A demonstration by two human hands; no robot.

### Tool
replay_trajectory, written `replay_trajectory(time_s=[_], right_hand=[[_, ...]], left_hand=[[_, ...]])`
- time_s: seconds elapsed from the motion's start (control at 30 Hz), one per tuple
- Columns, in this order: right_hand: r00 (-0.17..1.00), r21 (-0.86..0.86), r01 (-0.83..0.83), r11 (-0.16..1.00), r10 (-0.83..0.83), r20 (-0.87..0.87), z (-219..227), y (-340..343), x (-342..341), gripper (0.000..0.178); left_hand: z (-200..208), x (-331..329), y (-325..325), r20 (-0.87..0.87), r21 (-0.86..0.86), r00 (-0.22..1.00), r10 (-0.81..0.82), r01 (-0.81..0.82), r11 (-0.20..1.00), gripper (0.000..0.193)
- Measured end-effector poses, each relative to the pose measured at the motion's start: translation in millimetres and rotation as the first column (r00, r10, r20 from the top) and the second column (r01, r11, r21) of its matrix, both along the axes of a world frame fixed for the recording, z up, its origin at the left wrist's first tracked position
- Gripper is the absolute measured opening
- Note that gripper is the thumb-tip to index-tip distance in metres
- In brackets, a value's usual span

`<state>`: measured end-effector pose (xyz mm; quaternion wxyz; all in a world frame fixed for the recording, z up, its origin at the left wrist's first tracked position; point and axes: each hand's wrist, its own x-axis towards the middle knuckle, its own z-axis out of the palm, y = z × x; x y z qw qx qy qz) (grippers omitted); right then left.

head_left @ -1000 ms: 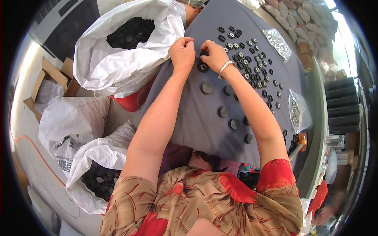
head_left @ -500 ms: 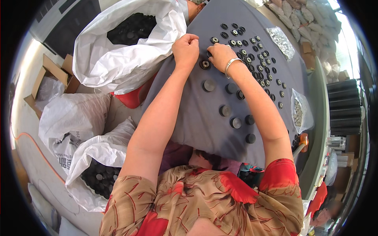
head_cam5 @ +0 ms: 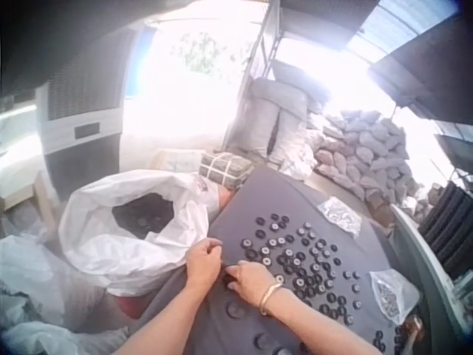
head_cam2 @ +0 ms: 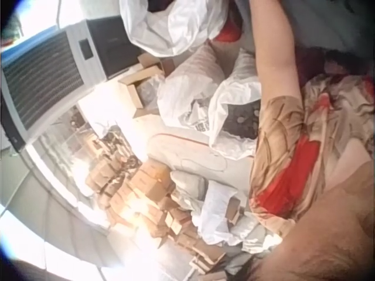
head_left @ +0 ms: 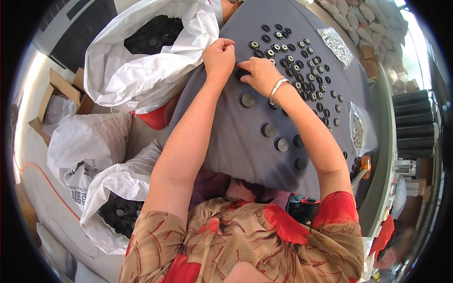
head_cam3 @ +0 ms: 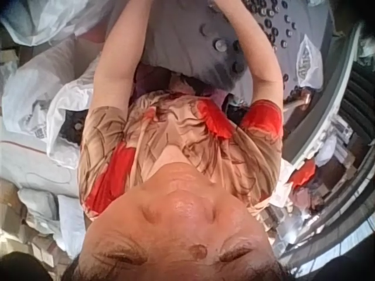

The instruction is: The person assembles small circular plastic rings by setting metal inserts into them with a hammer.

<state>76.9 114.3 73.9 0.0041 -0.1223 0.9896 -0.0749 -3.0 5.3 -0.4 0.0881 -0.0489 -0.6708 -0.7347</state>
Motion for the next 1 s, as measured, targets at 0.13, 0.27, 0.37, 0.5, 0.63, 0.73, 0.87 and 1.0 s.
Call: replay_trajectory(time_s=[0.13,0.27,0.37,0.5,0.63,0.73,0.87,1.0], right_hand=[[1.000,0.086,-0.005,0.996,0.007,-0.023,-2,-7,-7,0.027],[0.998,0.110,0.023,0.994,-0.017,-0.055,-6,-13,-11,0.019],[0.999,0.106,0.035,0.994,-0.033,-0.016,-1,-11,-10,0.025],[0.967,-0.033,0.176,0.984,-0.179,-0.179,27,33,11,0.035],[0.958,-0.126,0.282,0.951,-0.286,-0.018,32,65,37,0.030],[0.954,-0.157,0.299,0.941,-0.295,0.051,19,61,44,0.033],[0.972,0.052,0.233,0.971,-0.233,-0.013,3,49,35,0.034],[0.982,0.113,0.189,0.976,-0.185,-0.043,-7,47,30,0.031]], left_hand=[[0,0,1,0.003,0.016,1.000,-0.002,0.002,1.000,0.012],[-1,-3,2,-0.018,-0.010,1.000,-0.002,0.001,1.000,0.013],[-4,-1,-2,0.023,0.012,1.000,-0.014,0.014,1.000,0.012],[4,6,0,0.062,0.055,0.997,-0.053,0.050,0.997,0.013],[7,6,-3,0.052,0.019,0.996,-0.067,0.066,0.998,0.013],[5,4,-3,0.068,0.037,0.995,-0.066,0.064,0.997,0.013],[6,5,0,0.052,0.013,0.997,-0.062,0.062,0.998,0.013],[2,2,-1,0.031,0.008,0.998,-0.047,0.046,0.999,0.012]])
